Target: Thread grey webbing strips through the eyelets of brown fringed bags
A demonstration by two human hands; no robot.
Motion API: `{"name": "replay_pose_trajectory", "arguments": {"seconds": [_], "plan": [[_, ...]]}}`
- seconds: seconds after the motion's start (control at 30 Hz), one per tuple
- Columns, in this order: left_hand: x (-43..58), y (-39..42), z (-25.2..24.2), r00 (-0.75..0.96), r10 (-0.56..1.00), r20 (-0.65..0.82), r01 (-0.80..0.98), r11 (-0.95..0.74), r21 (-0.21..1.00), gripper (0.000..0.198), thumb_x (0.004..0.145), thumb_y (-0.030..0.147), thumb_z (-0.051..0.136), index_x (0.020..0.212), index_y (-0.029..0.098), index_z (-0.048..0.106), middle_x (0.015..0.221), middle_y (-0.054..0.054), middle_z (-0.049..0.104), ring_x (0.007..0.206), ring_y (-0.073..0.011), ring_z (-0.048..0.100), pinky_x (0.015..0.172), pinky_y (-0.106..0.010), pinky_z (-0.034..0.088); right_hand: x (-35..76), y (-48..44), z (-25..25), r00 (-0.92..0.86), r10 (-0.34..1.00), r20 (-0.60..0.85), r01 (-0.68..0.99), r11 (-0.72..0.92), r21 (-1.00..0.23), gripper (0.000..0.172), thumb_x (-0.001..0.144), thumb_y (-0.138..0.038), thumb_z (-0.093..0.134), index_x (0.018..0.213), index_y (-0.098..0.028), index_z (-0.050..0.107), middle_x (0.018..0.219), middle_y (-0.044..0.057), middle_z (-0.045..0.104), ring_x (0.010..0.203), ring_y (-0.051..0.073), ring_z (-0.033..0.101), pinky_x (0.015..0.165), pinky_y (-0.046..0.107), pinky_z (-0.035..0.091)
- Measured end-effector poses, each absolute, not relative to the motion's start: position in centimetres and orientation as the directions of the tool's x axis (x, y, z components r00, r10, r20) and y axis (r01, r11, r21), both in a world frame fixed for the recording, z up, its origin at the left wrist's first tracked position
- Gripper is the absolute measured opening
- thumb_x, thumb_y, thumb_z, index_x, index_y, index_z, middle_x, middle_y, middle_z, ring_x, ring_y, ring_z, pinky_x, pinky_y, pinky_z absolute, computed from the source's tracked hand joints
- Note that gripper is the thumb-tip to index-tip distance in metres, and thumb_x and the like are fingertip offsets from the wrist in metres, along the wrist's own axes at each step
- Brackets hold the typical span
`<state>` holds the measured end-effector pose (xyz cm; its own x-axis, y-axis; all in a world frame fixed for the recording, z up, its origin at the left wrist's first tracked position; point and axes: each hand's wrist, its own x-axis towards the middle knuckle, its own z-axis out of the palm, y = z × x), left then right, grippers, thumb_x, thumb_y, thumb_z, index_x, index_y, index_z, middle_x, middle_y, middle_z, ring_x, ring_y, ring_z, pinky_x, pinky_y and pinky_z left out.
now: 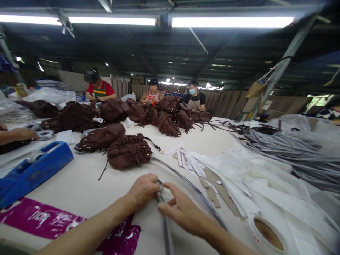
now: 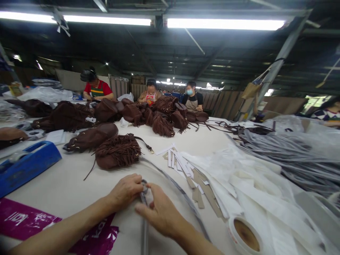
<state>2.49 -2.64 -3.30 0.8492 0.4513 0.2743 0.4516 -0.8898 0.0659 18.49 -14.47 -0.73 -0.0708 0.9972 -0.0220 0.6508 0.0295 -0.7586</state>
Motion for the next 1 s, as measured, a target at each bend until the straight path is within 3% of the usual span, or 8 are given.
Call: {"name": "replay_pose_trajectory", "arguments": {"seconds": [0.07,0.17,0.3,0.4,0.57,0.7,0.83,1.0], "plan": [[2.2,-3.1,-3.7,0.838,0.437,0.328,0.428,-0.898,0.103,0.017,0.085,0.014,0.058,0.070,0.019,0.063,0.082,-0.003,0.053,0.082,-0.0174,0.048,0.071,-0.025,0.039,18.8,-16.4,-0.8,-0.107,0.993,-0.049,0.809,0.058,-0.585,0.049,0.068,-0.028,0.071,0.114,-0.020,0.057,0.108,0.009,0.065,0.088,0.024,0.060,0.073,0.032,0.041],[1.6,-3.4,-4.1,0.836,0.398,0.378,0.350,-0.917,0.193,0.014,0.081,0.010,0.062,0.069,0.017,0.060,0.093,-0.003,0.052,0.091,-0.0173,0.046,0.076,-0.025,0.041,19.7,-16.8,-0.9,-0.105,0.990,-0.091,0.954,0.074,-0.292,0.011,0.070,-0.013,0.064,0.078,-0.019,0.067,0.087,0.010,0.069,0.084,0.027,0.060,0.065,0.031,0.035],[0.5,-4.4,-3.7,0.831,0.404,0.382,0.337,-0.912,0.233,0.018,0.076,0.003,0.062,0.066,0.016,0.056,0.096,-0.004,0.052,0.093,-0.0184,0.046,0.076,-0.026,0.041,19.6,-16.1,1.0,-0.037,0.997,-0.075,0.986,0.024,-0.163,0.012,0.079,-0.017,0.059,0.088,-0.017,0.068,0.095,0.014,0.069,0.078,0.027,0.063,0.056,0.030,0.029],[-0.6,-6.9,-3.0,0.762,0.521,0.385,0.433,-0.852,0.294,0.020,0.075,0.002,0.058,0.063,0.016,0.050,0.085,-0.003,0.052,0.085,-0.0182,0.046,0.071,-0.028,0.039,17.9,-17.8,2.6,-0.038,0.998,-0.057,0.973,0.024,-0.230,0.021,0.090,-0.029,0.047,0.088,-0.019,0.066,0.087,0.012,0.069,0.071,0.024,0.063,0.053,0.030,0.026],[-1.9,-13.2,-4.1,0.684,0.537,0.493,0.442,-0.844,0.305,0.017,0.075,0.005,0.051,0.064,0.018,0.047,0.077,-0.003,0.051,0.076,-0.0194,0.045,0.065,-0.033,0.035,15.9,-22.4,-0.9,-0.164,0.964,-0.208,0.843,0.028,-0.537,0.023,0.087,-0.030,0.049,0.068,-0.022,0.059,0.065,0.004,0.066,0.058,0.018,0.058,0.051,0.028,0.028],[-2.2,-16.6,-6.3,0.679,0.454,0.577,0.383,-0.890,0.248,0.017,0.083,0.013,0.048,0.067,0.019,0.047,0.077,-0.004,0.051,0.075,-0.0205,0.046,0.064,-0.035,0.035,15.7,-23.7,-4.6,-0.010,0.999,-0.046,0.741,-0.023,-0.671,0.023,0.091,-0.027,0.041,0.075,-0.021,0.057,0.078,0.004,0.066,0.070,0.017,0.059,0.063,0.026,0.037],[-2.2,-17.2,-6.9,0.713,0.372,0.594,0.268,-0.928,0.260,0.024,0.089,0.013,0.039,0.068,0.018,0.047,0.077,-0.005,0.051,0.074,-0.0191,0.046,0.063,-0.033,0.035,14.6,-22.6,-4.0,0.037,0.995,0.094,0.794,0.028,-0.608,0.024,0.093,-0.024,0.040,0.078,-0.019,0.057,0.084,0.006,0.064,0.078,0.018,0.057,0.070,0.027,0.038],[-2.2,-17.1,-6.1,0.732,0.339,0.591,0.240,-0.940,0.242,0.027,0.090,0.011,0.036,0.068,0.018,0.049,0.077,-0.005,0.053,0.074,-0.0179,0.048,0.061,-0.030,0.037,13.5,-19.8,-2.4,-0.123,0.990,0.076,0.856,0.144,-0.496,0.019,0.083,-0.011,0.048,0.070,-0.015,0.061,0.080,0.007,0.063,0.074,0.017,0.054,0.064,0.027,0.036]]}}
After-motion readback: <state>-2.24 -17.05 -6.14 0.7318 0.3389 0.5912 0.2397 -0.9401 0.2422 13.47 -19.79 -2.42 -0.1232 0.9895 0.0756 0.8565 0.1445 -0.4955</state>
